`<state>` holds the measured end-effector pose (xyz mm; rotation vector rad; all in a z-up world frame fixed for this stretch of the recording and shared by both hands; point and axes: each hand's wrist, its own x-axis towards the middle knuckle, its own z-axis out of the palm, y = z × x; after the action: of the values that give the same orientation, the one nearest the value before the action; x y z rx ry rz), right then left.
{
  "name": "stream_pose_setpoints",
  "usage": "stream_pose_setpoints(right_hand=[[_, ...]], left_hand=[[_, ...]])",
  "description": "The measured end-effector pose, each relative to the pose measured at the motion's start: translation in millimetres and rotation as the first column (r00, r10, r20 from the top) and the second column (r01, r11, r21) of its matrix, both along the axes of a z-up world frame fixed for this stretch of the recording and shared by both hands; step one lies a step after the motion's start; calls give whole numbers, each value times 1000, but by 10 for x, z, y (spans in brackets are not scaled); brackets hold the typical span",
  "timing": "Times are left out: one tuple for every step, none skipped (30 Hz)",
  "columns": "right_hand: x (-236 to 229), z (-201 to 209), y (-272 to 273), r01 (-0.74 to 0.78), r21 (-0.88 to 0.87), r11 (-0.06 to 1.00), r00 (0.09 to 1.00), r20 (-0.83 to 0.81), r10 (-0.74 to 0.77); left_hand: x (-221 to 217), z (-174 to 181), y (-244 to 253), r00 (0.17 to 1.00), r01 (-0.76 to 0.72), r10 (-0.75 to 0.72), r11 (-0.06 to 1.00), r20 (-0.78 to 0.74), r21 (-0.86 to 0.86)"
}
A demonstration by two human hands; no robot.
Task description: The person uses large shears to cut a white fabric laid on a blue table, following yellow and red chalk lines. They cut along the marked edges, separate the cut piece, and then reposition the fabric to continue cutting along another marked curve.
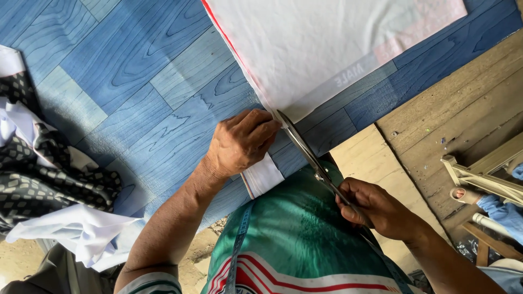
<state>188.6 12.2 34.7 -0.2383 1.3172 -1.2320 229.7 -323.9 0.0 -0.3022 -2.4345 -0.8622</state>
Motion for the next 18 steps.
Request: stream_pose_setpoints(right_hand=[[-13, 9, -34, -2, 3, 1000, 1000, -6, 2], [-28, 66, -59, 3, 4, 1000, 1000, -5, -3], [-39, 118, -88, 33, 88, 996, 990, 137, -45], [-50, 170, -116, 50, 176, 983, 957, 272, -98], [-49, 161, -143, 55, 178, 983, 956, 275, -103], [-49, 154, -166, 46, 181, 982, 960, 262, -94], [-55, 149, -187, 40, 185, 982, 965, 247, -85], [-51, 153, -201, 46, 187, 981, 964, 248, -92], [-57, 151, -222, 54, 183, 982, 962, 254, -100], [-63, 150, -245, 62, 178, 982, 960, 260, -108], [-54, 130, -235, 65, 179, 982, 959, 261, -111], [-43, 108, -226, 70, 207, 976, 958, 258, -123], [-36, 84, -219, 73, 234, 969, 958, 255, -134], [-21, 36, -200, 75, 235, 969, 957, 255, -136], [-9, -6, -178, 78, 222, 972, 965, 227, -130], [5, -48, -156, 82, 209, 975, 972, 199, -124], [-5, -45, -151, 79, 212, 974, 972, 200, -123], [-13, -40, -147, 83, 223, 971, 974, 186, -126]], left_hand=[[3, -28, -4, 1000, -1, 1, 1000, 4, 6], [-1, 14, -21, 1000, 3, -3, 1000, 5, 8], [5, 57, -42, 999, 46, -46, 999, 18, -4], [12, 99, -63, 996, 89, -89, 996, 33, -15], [16, 94, -69, 995, 95, -94, 995, 36, -12], [19, 90, -73, 995, 98, -98, 995, 37, -1], [12, 87, -75, 994, 102, -102, 995, 35, 11], [18, 86, -71, 993, 109, -109, 994, 35, 14], [17, 85, -75, 993, 109, -110, 994, 39, 31], [17, 85, -81, 993, 110, -112, 993, 43, 49], [14, 90, -86, 992, 113, -115, 992, 44, 50], [14, 93, -93, 992, 114, -117, 992, 45, 58], [15, 95, -100, 992, 114, -117, 991, 47, 65], [14, 96, -110, 992, 115, -119, 991, 48, 66], [15, 99, -116, 990, 119, -123, 991, 71, 57], [18, 101, -122, 987, 124, -128, 991, 95, 49], [26, 86, -129, 987, 122, -126, 991, 96, 52], [36, 73, -135, 985, 127, -134, 990, 107, 66]])
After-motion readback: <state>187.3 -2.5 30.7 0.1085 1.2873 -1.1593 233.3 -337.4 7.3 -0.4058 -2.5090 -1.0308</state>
